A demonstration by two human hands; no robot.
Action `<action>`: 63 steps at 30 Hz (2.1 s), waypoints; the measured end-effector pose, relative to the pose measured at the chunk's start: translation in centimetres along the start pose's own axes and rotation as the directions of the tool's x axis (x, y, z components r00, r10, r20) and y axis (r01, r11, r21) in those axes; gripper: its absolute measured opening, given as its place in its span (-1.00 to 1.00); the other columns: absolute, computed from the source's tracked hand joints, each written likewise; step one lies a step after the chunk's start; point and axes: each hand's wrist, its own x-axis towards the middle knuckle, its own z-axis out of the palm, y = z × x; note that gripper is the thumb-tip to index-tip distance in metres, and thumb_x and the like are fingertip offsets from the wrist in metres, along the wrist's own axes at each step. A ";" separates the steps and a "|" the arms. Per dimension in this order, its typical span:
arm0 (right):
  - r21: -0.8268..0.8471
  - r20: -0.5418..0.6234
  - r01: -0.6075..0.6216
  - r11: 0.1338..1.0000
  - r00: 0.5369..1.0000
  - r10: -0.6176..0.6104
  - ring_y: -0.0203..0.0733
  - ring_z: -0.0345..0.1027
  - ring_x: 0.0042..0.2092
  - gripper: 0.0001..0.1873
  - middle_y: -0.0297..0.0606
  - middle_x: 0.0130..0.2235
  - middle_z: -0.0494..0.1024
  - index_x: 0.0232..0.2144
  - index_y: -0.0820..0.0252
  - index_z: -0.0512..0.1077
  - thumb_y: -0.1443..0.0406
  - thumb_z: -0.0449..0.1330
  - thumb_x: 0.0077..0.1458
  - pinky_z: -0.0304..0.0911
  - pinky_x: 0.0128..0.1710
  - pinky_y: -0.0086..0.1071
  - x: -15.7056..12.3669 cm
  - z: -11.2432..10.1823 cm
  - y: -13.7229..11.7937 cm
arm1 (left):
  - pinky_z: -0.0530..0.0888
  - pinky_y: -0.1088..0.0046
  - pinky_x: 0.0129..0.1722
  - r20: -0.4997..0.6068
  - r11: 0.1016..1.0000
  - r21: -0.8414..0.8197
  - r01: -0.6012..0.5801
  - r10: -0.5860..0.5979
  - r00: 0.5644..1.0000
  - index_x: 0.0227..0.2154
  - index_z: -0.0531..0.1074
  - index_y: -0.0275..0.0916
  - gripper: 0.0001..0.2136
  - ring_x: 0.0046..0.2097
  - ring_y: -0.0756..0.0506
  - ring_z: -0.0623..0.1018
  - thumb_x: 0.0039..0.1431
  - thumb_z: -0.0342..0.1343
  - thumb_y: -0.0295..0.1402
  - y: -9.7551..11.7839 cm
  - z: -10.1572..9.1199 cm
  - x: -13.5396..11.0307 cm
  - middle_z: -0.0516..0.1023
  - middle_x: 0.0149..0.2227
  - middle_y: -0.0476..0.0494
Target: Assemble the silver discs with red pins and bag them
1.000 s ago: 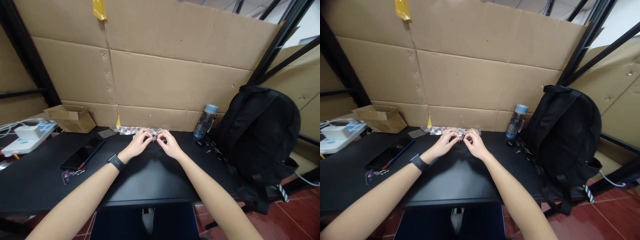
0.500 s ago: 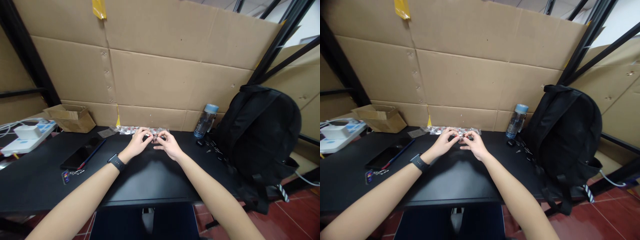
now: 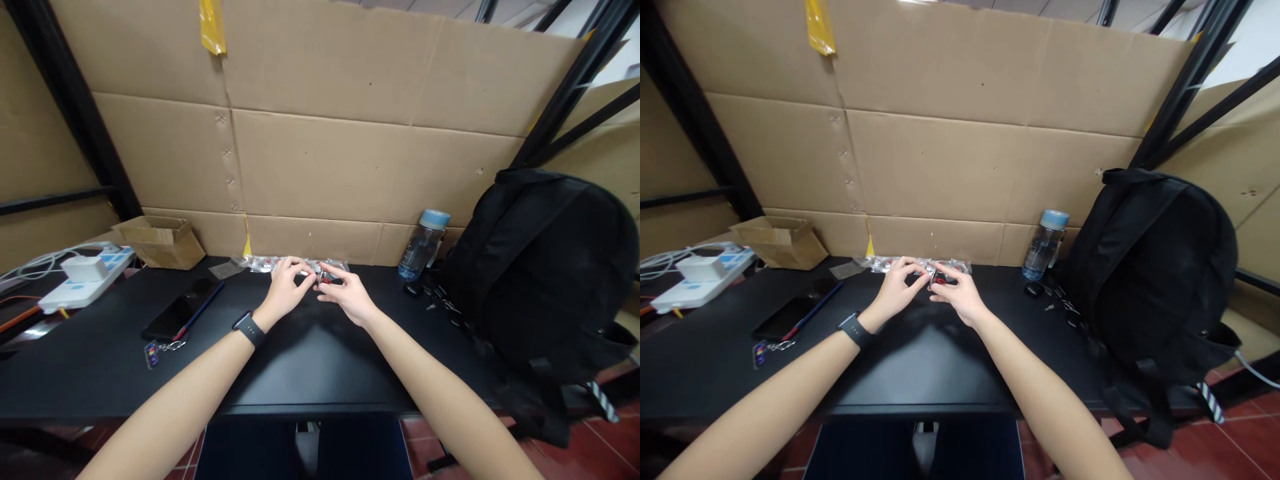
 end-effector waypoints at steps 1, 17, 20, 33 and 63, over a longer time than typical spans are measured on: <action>-0.006 -0.005 -0.006 1.000 1.000 0.006 -0.11 0.57 -0.14 -0.24 -0.21 -0.11 0.64 0.15 0.03 0.46 0.27 0.51 -0.16 0.54 -0.12 -0.20 0.0 0.0 0.0 | 0.34 0.15 0.12 0.001 1.000 0.001 -0.001 0.001 1.000 -0.29 0.57 -0.10 -0.89 0.02 -0.17 0.45 0.27 0.18 -0.24 0.0 0.0 0.0 0.48 -0.11 -0.09; -0.135 -0.068 0.065 0.989 0.995 -0.074 -0.27 0.50 -0.23 -0.33 -0.22 0.16 0.44 0.06 -0.01 0.50 0.31 0.49 -0.18 0.59 -0.28 -0.31 0.5 -1.1 0.0 | 0.27 -0.02 0.07 0.062 0.873 0.449 0.189 -0.242 0.968 0.01 0.41 -0.09 -0.65 0.12 -0.41 0.32 0.23 0.10 -0.09 -5.3 -2.6 0.8 0.45 0.05 -0.31; -0.144 -0.086 0.058 0.988 0.994 -0.071 -0.29 0.48 -0.25 -0.32 -0.20 0.13 0.47 0.06 0.02 0.50 0.31 0.48 -0.18 0.58 -0.28 -0.31 0.6 -1.5 -0.2 | 0.24 -0.11 0.05 0.021 0.688 0.652 0.319 -0.436 0.900 0.07 0.39 -0.22 -0.55 0.17 -0.53 0.26 0.20 0.07 -0.09 -8.6 -4.7 0.7 0.41 0.11 -0.50; -0.219 -0.049 0.078 0.973 0.995 -0.091 -0.27 0.47 -0.23 -0.36 -0.21 0.03 0.53 0.07 0.01 0.48 0.27 0.44 -0.12 0.53 -0.31 -0.36 0.6 -1.8 0.0 | 0.05 -0.20 0.14 -0.146 0.371 0.723 0.583 -0.743 0.653 0.07 0.45 -0.42 -0.32 0.09 -0.56 0.45 0.22 -0.15 0.10 -12.9 -7.7 1.2 0.45 0.12 -0.64; -0.431 -0.080 0.148 0.890 0.976 -0.201 -0.04 0.53 -0.07 -0.34 -0.13 -0.08 0.62 0.04 0.18 0.53 0.25 0.49 -0.19 0.37 0.10 -0.03 1.4 -4.3 -1.4 | 0.39 0.37 -0.23 0.492 0.974 0.076 -0.214 0.150 0.858 -0.43 0.50 -0.11 -0.93 -0.37 -0.13 0.57 0.14 0.20 -0.30 -1.6 -0.7 0.1 0.59 -0.43 -0.04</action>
